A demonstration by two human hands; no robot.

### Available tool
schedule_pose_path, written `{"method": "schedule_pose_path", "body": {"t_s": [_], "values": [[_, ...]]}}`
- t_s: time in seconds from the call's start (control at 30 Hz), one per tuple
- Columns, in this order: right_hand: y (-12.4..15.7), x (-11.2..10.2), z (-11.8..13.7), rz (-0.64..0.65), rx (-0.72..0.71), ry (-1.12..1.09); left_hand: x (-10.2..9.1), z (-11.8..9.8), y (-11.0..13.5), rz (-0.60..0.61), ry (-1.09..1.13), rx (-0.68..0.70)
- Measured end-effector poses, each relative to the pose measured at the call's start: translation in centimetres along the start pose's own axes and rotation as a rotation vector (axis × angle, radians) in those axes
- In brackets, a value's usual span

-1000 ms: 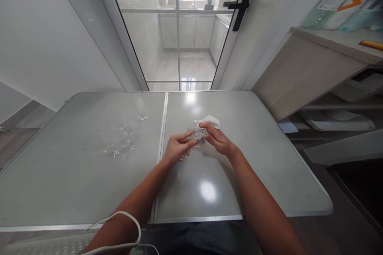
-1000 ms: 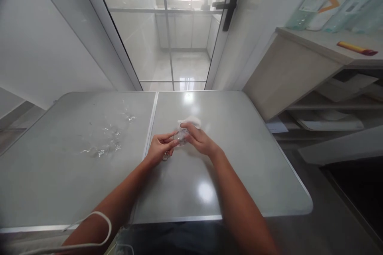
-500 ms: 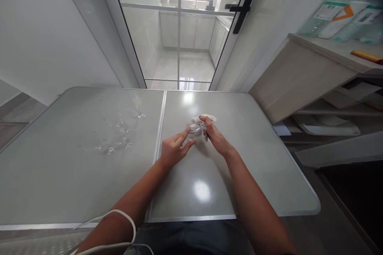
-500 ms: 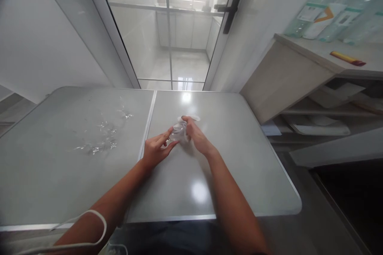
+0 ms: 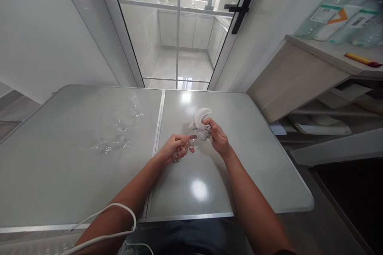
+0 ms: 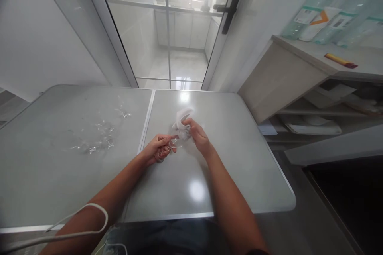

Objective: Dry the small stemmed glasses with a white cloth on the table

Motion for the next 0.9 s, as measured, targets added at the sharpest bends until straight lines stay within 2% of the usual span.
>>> {"method": "schedule_pose_path", "body": {"t_s": [0.07,0.13,0.2,0.27,0.33,0.47,0.53,0.6,0.67,0.73,0.83,0.9], "values": [[-0.2,0.1,-0.2,-0.023,0.014,0.086,-0.3,0.2,-0.1,-0.098,-0.094,0.082],[-0.5,0.4,-0.6,-0.035,0.052,0.157,-0.4,0.3,-0.1,-0.26,-0.244,0.223],[-0.5,0.6,-0.9,-0.023,0.104,0.167,-0.4,0.4,0.1,-0.412,-0.408,0.357],[-0.5,0.8,-1.0,-0.012,0.133,0.131,0.0,0.6,0.3,-0.483,-0.502,0.425],[-0.5,0.7,-0.8,-0.048,0.122,0.063,0.5,0.8,0.3,-0.442,-0.435,0.386],[-0.3,0.6,-0.3,-0.093,0.116,-0.094,1.2,0.9,0.2,-0.195,-0.14,0.199],[-0.3,0.6,0.0,-0.089,0.093,-0.145,1.1,0.7,0.2,-0.094,-0.05,0.113],[-0.3,0.4,0.3,-0.142,0.047,-0.164,0.5,0.5,0.2,-0.028,0.032,0.029],[-0.3,0.1,0.3,-0.191,0.04,-0.129,-0.1,0.4,0.2,-0.017,0.092,0.01],[-0.4,-0.2,0.2,-0.224,0.062,-0.081,-0.5,0.2,0.1,-0.056,0.105,0.063],[-0.4,-0.4,-0.2,-0.271,0.038,-0.087,-0.6,0.3,0.0,-0.103,0.029,0.153],[-0.4,-0.3,-0.6,-0.254,0.031,-0.118,-0.3,0.5,-0.1,-0.134,-0.046,0.207]]}}
Point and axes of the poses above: each hand's wrist, its own y-axis away from the middle knuckle, its own x-axis out of the palm, z = x × y, the point moved 2 cm from there along -y, towards the middle knuckle
